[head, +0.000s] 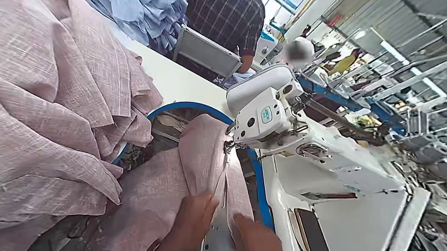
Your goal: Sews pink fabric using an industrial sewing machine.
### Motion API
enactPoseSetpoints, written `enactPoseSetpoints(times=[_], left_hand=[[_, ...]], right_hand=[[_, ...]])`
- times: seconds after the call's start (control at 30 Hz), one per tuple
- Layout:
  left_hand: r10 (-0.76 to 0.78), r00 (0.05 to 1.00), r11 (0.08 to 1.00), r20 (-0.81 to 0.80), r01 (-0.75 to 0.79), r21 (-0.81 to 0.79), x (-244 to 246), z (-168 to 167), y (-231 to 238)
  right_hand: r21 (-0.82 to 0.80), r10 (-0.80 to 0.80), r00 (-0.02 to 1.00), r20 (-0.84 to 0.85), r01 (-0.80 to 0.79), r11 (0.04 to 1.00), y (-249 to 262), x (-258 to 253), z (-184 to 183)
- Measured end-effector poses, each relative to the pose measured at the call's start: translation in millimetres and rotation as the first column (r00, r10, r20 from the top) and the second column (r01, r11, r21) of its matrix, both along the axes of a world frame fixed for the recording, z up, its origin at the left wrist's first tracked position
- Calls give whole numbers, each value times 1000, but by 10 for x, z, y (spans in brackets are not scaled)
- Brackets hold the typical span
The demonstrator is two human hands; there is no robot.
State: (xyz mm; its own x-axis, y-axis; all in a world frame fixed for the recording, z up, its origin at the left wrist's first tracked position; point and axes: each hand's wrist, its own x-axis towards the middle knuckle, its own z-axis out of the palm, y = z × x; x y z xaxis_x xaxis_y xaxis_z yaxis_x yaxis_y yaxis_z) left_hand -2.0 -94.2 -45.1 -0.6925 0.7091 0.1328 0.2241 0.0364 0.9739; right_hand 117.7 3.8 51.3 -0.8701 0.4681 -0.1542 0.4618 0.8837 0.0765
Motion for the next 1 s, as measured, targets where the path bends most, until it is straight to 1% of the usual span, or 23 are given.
enactPoseSetpoints(times=[0.03, 0.07, 0.1, 0.13, 0.17, 0.2, 0.23, 0.27, 0.3, 0.33, 0.37, 0.4, 0.43, 0.5, 0.53, 0.63, 0.7, 0.8, 0.87, 0.93, 1.0], left_hand=[[17, 998, 999, -68, -20, -39, -9, -43, -219], [14, 996, 997, -85, -21, -77, -60, -108, -420], [0, 996, 993, -90, -10, -116, -154, -162, -597], [-6, 994, 990, -106, -9, -140, -214, -169, -682], [-6, 990, 991, -143, -14, -133, -198, -124, -668], [3, 981, 997, -194, -19, -81, -165, -21, -598], [12, 971, 1000, -239, -18, -22, -90, 78, -519], [25, 964, 999, -263, -17, 31, 36, 118, -443], [42, 963, 998, -266, -27, 61, 198, 94, -390], [62, 966, 996, -253, -43, 81, 327, 43, -342], [86, 971, 993, -223, -66, 95, 414, -3, -293], [109, 976, 990, -191, -91, 105, 479, -37, -251], [127, 976, 988, -176, -108, 111, 515, -52, -223], [128, 978, 988, -165, -111, 107, 543, -67, -209], [123, 982, 988, -143, -107, 110, 543, -78, -179], [117, 991, 987, -69, -109, 115, 386, -170, -27], [100, 995, 977, 30, -104, 184, 241, -214, 87], [77, 991, 973, 112, -99, 207, 183, -208, 233], [73, 994, 974, 77, -88, 211, 75, -209, 334], [106, 993, 980, -54, -96, 172, 5, -143, 381], [125, 972, 989, -199, -107, 99, 25, -39, 290]], right_hand=[[-12, -46, 995, 84, 47, 999, 105, 112, -39], [-64, -99, 966, 238, 117, 991, 275, 141, -102], [-162, -129, 913, 387, 205, 965, 465, 105, -248], [-299, -79, 889, 450, 234, 925, 697, 96, -446], [-457, 11, 914, 405, 191, 869, 968, 119, -609], [-613, 75, 969, 236, 89, 785, 1220, 112, -695], [-730, 54, 998, 8, -31, 682, 1329, 109, -632], [-778, -6, 982, -191, -147, 611, 1270, 161, -438], [-762, -53, 947, -316, -220, 609, 1023, 303, -203], [-673, -21, 923, -384, -264, 691, 692, 457, 1], [-509, 64, 919, -390, -272, 817, 341, 547, 139], [-323, 138, 940, -311, -241, 915, 60, 586, 199], [-199, 170, 960, -224, -215, 956, -101, 581, 232], [-85, 174, 974, -148, -188, 979, -276, 493, 376], [-44, 200, 971, -128, -207, 977, -364, 417, 428], [64, 287, 956, -64, -283, 957, -519, 113, 196], [79, 262, 962, -75, -256, 963, -433, -27, 151], [126, 216, 974, -64, -207, 970, -361, -73, 157], [130, 200, 976, -90, -188, 974, -337, -107, 109], [158, 202, 967, -154, -178, 971, -301, -118, 42], [179, 183, 954, -235, -143, 973, -288, -118, 9]])
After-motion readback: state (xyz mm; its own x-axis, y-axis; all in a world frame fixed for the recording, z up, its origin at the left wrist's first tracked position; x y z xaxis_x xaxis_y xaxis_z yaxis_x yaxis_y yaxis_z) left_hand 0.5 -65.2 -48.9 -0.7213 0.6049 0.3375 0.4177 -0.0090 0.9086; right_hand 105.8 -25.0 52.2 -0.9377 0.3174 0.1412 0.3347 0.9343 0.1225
